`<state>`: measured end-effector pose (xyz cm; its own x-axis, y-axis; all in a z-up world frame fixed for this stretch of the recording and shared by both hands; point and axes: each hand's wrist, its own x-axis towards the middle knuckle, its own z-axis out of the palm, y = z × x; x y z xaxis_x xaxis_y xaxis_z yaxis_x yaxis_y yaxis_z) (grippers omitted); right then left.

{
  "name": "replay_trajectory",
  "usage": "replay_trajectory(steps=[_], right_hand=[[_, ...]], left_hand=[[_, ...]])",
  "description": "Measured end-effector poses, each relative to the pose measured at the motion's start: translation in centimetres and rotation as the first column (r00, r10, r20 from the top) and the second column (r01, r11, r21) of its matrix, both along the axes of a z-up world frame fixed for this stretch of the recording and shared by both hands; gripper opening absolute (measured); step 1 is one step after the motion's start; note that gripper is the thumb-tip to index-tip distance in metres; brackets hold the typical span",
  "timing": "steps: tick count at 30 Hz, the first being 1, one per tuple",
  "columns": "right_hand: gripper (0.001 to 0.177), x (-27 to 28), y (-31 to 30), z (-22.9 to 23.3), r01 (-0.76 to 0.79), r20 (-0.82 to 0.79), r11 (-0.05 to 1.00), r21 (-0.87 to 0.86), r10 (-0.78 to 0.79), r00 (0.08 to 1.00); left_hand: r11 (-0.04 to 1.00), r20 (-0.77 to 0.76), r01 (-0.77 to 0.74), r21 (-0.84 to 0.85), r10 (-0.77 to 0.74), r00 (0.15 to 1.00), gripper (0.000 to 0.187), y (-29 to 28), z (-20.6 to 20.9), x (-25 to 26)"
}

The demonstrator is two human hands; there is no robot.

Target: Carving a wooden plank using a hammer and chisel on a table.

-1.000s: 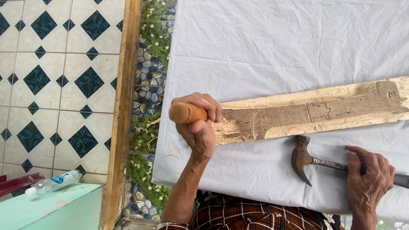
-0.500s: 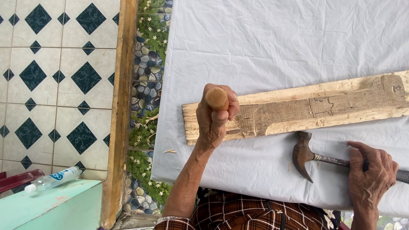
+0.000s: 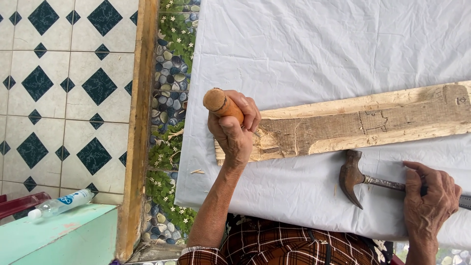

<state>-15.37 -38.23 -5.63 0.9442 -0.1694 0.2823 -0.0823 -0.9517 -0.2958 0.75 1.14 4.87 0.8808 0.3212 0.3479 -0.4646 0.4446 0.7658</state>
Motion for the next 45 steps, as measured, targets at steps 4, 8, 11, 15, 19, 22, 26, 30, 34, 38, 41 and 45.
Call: replay_trajectory(steps=[4, 8, 11, 15, 19, 22, 26, 30, 34, 38, 41, 45], right_hand=[[0.015, 0.1, 0.3, 0.3, 0.003, -0.004, 1.000, 0.006, -0.003, 1.000], [0.016, 0.0, 0.3, 0.3, 0.004, -0.002, 1.000, 0.016, -0.004, 1.000], [0.016, 0.0, 0.1, 0.1, 0.003, 0.002, 1.000, 0.003, -0.003, 1.000], [0.015, 0.0, 0.0, -0.2, 0.010, -0.003, 1.000, -0.006, -0.010, 1.000], [0.016, -0.2, -0.2, -0.3, 0.006, 0.004, 1.000, -0.005, -0.006, 1.000], [0.016, -0.1, 0.0, -0.2, 0.005, 0.006, 1.000, -0.015, -0.005, 1.000], [0.016, -0.1, -0.2, -0.3, 0.006, 0.001, 1.000, -0.005, -0.006, 1.000], [0.016, -0.2, -0.2, -0.3, -0.003, 0.007, 1.000, -0.007, 0.003, 1.000], [0.016, -0.2, -0.2, -0.2, 0.004, -0.003, 1.000, 0.004, -0.004, 1.000], [0.015, -0.2, -0.2, -0.4, 0.012, -0.008, 1.000, 0.007, -0.012, 1.000], [0.016, -0.1, -0.1, -0.4, 0.014, -0.002, 1.000, 0.004, -0.014, 1.000], [0.016, 0.0, 0.0, -0.2, 0.007, -0.004, 1.000, -0.003, -0.007, 1.000]], left_hand=[[0.997, 0.034, -0.076, -0.011, 0.076, 0.997, 0.064, -0.4, 0.8, 0.0], [0.990, -0.004, -0.143, -0.002, 0.143, 0.990, 0.067, -0.3, 1.1, 0.0], [0.988, 0.041, -0.153, 0.035, 0.151, 0.988, 0.064, -0.4, 0.8, 0.2], [0.987, 0.046, -0.144, 0.065, 0.142, 0.989, 0.060, -0.2, 1.0, 0.4], [0.990, 0.042, -0.121, 0.076, 0.118, 0.992, 0.053, -0.2, 0.9, 0.3], [0.991, 0.055, -0.095, 0.093, 0.090, 0.994, 0.055, -0.4, 0.4, 0.2], [0.993, 0.022, -0.094, 0.074, 0.092, 0.995, 0.057, -0.4, 0.5, 0.1], [0.991, 0.063, -0.099, 0.095, 0.093, 0.994, 0.058, -0.6, 0.1, 0.3], [0.998, 0.053, -0.018, 0.057, 0.015, 0.998, 0.061, -0.5, 0.0, 0.5], [0.997, 0.059, 0.027, 0.075, -0.032, 0.998, 0.059, -0.7, 0.2, 0.5], [0.992, 0.045, 0.100, 0.079, -0.104, 0.994, 0.058, -1.1, -0.3, 0.6], [0.954, -0.040, 0.186, 0.236, -0.182, 0.983, 0.052, -1.3, -1.7, 0.7]])
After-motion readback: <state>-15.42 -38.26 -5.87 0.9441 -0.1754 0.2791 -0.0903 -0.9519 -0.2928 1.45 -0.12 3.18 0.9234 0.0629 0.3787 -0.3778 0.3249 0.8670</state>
